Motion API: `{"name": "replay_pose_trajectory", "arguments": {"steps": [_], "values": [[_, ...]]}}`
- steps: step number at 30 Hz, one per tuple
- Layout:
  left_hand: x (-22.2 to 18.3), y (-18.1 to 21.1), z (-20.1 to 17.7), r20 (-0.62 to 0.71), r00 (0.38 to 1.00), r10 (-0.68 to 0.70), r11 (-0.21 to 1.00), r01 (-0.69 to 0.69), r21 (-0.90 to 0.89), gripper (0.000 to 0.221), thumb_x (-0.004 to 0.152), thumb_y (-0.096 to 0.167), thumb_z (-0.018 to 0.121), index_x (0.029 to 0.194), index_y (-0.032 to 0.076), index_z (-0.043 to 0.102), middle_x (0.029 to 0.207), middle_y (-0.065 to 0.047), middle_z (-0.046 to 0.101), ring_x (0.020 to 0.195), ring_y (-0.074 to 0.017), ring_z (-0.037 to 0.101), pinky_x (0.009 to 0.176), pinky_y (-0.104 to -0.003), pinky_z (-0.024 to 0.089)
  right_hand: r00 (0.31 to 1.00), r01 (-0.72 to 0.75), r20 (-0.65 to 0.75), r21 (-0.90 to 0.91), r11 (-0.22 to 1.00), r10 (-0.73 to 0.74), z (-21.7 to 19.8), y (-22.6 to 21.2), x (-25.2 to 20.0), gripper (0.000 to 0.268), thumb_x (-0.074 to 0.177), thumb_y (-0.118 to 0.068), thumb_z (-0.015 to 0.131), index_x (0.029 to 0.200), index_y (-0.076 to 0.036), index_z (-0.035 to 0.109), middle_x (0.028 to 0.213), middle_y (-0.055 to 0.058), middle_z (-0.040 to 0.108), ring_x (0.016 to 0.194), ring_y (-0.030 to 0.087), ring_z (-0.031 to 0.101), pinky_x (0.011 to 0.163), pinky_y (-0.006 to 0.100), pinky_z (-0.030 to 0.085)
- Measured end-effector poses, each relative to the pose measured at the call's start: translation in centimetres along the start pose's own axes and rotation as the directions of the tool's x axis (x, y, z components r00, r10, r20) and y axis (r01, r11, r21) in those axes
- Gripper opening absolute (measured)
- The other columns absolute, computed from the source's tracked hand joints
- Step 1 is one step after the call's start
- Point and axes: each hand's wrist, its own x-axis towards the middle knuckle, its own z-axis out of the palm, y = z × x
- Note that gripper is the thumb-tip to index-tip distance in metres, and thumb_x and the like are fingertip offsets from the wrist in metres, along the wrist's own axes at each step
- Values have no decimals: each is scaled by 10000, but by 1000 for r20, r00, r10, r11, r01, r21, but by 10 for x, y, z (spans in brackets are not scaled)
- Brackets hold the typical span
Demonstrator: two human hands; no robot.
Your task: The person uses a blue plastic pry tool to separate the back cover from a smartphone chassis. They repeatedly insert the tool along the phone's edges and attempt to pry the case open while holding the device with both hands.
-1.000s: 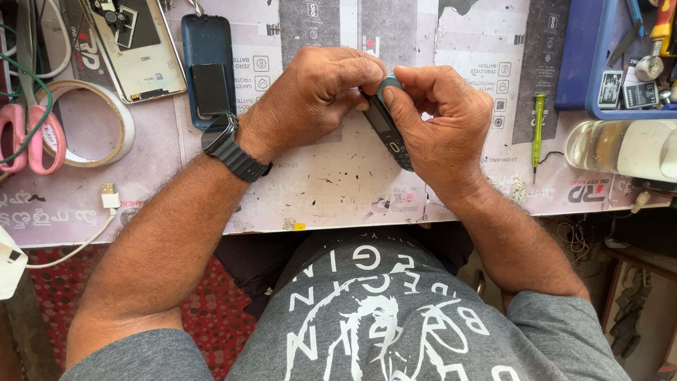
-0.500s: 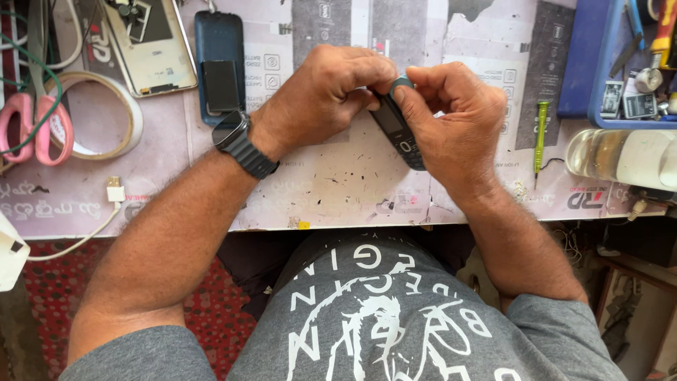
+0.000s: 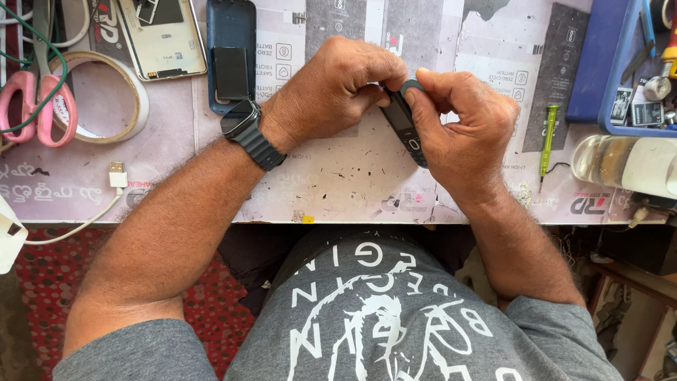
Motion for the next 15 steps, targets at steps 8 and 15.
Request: {"name": "replay_pose_trajectory", "arguments": {"steps": [8,15], "values": [[2,3,0,-13,1000,8,1000,-8,10,229,849,-146,716,1011,14,696,935,-82,740,894,-207,752,779,-311,646,1000,0,-3,-23,1000,0,-4,-9,-2,124,1018,0,812,1097,9,717,922,103,756,860,165,770,743,265,631],[-1,3,0,0,1000,-7,1000,7,24,207,858,-146,713,996,9,702,944,-89,744,898,-213,752,784,-313,652,999,-13,37,-42,999,14,-15,-13,-4,150,997,15,806,1119,12,721,949,110,753,856,166,759,734,273,616]]}}
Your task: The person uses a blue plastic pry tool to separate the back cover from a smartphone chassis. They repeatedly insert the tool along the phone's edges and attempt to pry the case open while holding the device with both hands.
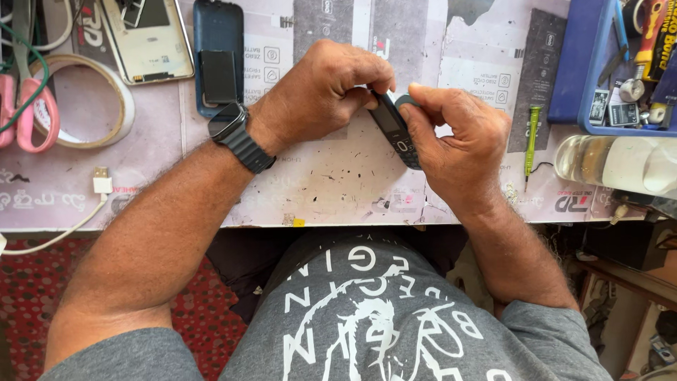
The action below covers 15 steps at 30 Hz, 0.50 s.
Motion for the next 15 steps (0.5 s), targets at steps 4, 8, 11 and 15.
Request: {"name": "replay_pose_trajectory", "arguments": {"steps": [4,8,11,15], "values": [[1,0,-1,5,1000,11,1000,-11,-29,224,877,-147,707,1025,21,715,963,-83,746,904,-205,752,798,-304,659,1000,-1,27,108,994,-1,10,1,3,174,1001,35,771,1168,18,723,1027,116,739,911,165,743,784,272,621],[-1,-1,-1,5,1000,2,999,-2,-33,243,854,-152,705,1030,14,708,963,-82,742,902,-204,753,799,-304,660,996,-91,25,353,931,88,15,8,6,227,1026,32,748,1232,27,654,1058,85,719,974,148,716,844,251,623],[1,-1,-2,11,1000,-13,1000,14,-20,239,852,-156,700,1018,16,704,937,-76,736,888,-199,754,768,-298,657,984,-170,19,417,893,178,6,6,11,116,1019,52,628,1127,23,660,1050,85,639,917,132,698,815,253,653],[-1,-3,0,18,1000,-20,999,20,-28,240,862,-155,693,1023,22,703,934,-75,734,887,-194,755,764,-296,657,980,-199,85,429,881,180,-1,9,14,135,1024,15,639,1159,23,643,1044,59,632,884,115,715,759,216,648]]}}
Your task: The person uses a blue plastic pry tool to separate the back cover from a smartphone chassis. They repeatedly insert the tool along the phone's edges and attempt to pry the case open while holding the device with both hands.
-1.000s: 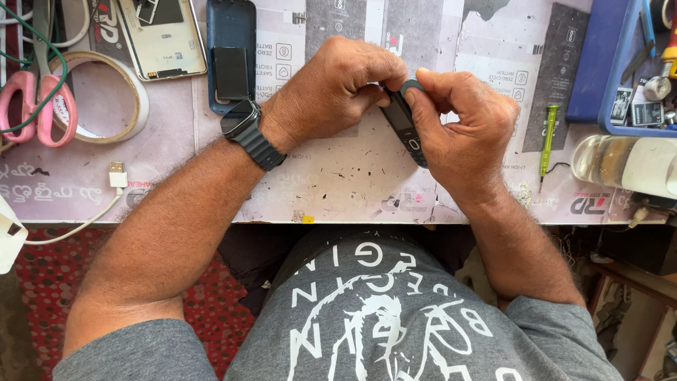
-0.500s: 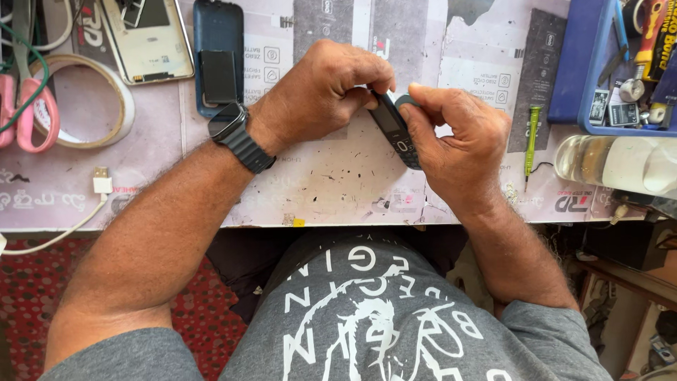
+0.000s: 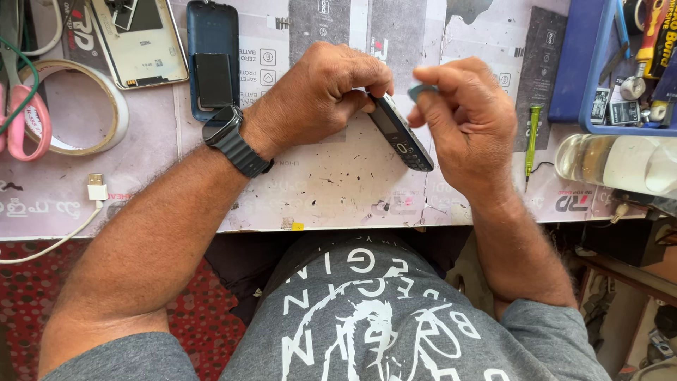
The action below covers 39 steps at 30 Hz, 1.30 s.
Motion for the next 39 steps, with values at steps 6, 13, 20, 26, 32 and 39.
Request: {"name": "replay_pose_trajectory", "arguments": {"steps": [6,13,20,26,32,39], "values": [[0,0,-2,4,1000,20,1000,-21,12,255,874,-161,682,1041,30,707,942,-80,741,885,-197,750,764,-304,651,999,39,39,-201,979,-32,1,6,-1,140,1041,12,759,1167,17,698,1015,101,736,900,124,727,776,245,626],[1,-1,-2,19,1000,-3,1000,4,-6,235,884,-134,713,1038,43,714,916,-76,742,871,-184,755,754,-295,652,999,10,-34,-151,988,-16,8,14,-3,165,1029,-16,786,1161,13,692,982,92,760,896,118,751,801,246,643],[2,1,-1,0,1000,11,1000,-11,5,245,877,-125,715,1055,43,723,938,-77,751,887,-198,752,781,-307,652,994,38,-93,-155,987,-52,13,19,-5,146,1024,1,787,1144,23,705,981,102,761,894,119,753,798,247,650],[1,1,-2,6,1000,-13,1000,13,-1,227,885,-110,723,1051,44,721,940,-67,748,894,-201,751,783,-317,647,991,18,-130,-157,987,-38,15,21,-7,135,1023,6,793,1129,20,711,969,96,762,875,116,745,769,243,636],[4,4,1,-6,997,83,972,-79,222,290,861,-20,813,1104,84,694,956,-20,741,947,-216,729,957,-433,562,987,23,-152,-152,988,-46,14,25,-7,114,1037,12,770,1123,15,695,978,92,753,901,117,755,786,245,658],[4,7,4,25,998,57,961,-62,268,418,775,11,853,1136,96,661,1013,-15,733,1017,-237,714,975,-445,534,985,18,-166,-120,993,-38,17,28,-9,112,1040,22,752,1127,17,681,961,88,742,875,111,739,756,239,642]]}}
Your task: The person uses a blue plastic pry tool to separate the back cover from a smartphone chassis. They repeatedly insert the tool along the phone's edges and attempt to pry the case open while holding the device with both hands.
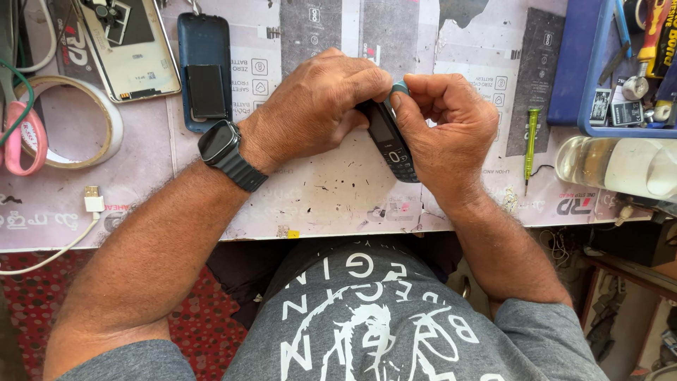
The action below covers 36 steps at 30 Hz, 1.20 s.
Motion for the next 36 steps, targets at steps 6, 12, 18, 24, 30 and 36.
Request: {"name": "replay_pose_trajectory", "arguments": {"steps": [6,12,18,24,30,36], "values": [[0,-2,3,-3,1000,-2,1000,2,-3,348,818,-9,842,1088,108,657,964,-4,736,995,-219,716,1005,-447,536,997,14,-73,49,999,-11,4,-12,-3,118,1031,5,698,1134,9,641,919,36,696,777,67,676,645,215,579],[1,-4,2,21,999,-26,999,26,-21,294,837,-24,820,1046,99,653,919,-5,725,938,-212,715,978,-443,545,978,206,11,-248,947,-210,-8,-21,-13,126,950,76,707,1056,9,697,903,89,674,750,148,637,571,277,517],[-4,-6,1,9,999,45,999,-45,-15,250,911,-37,783,1066,104,646,968,-18,725,1008,-229,716,988,-435,538,982,187,102,-363,913,-160,-14,-21,-31,242,851,-50,892,999,-5,706,848,96,658,675,138,613,518,283,465],[1,7,-5,-37,998,50,995,-53,-87,326,914,-37,795,1136,95,596,1104,-40,716,1011,-205,741,885,-342,638,978,201,8,-296,934,-209,-6,-22,-28,189,863,-32,875,924,3,700,751,75,641,572,124,579,465,279,410],[3,11,-3,0,997,75,996,-75,-55,575,848,33,868,1220,102,434,1113,-63,666,943,-200,747,771,-272,670,981,169,-54,-252,953,-188,-2,-25,-32,184,875,-46,873,911,-5,697,766,78,653,599,128,592,501,277,423],[-1,14,-5,25,998,64,993,-62,-99,566,839,17,871,1177,115,428,1055,-67,637,897,-205,742,718,-267,669,987,134,-53,-244,960,-151,-1,-25,-35,174,874,-58,872,900,-15,705,763,76,661,614,132,603,516,276,434]]}}
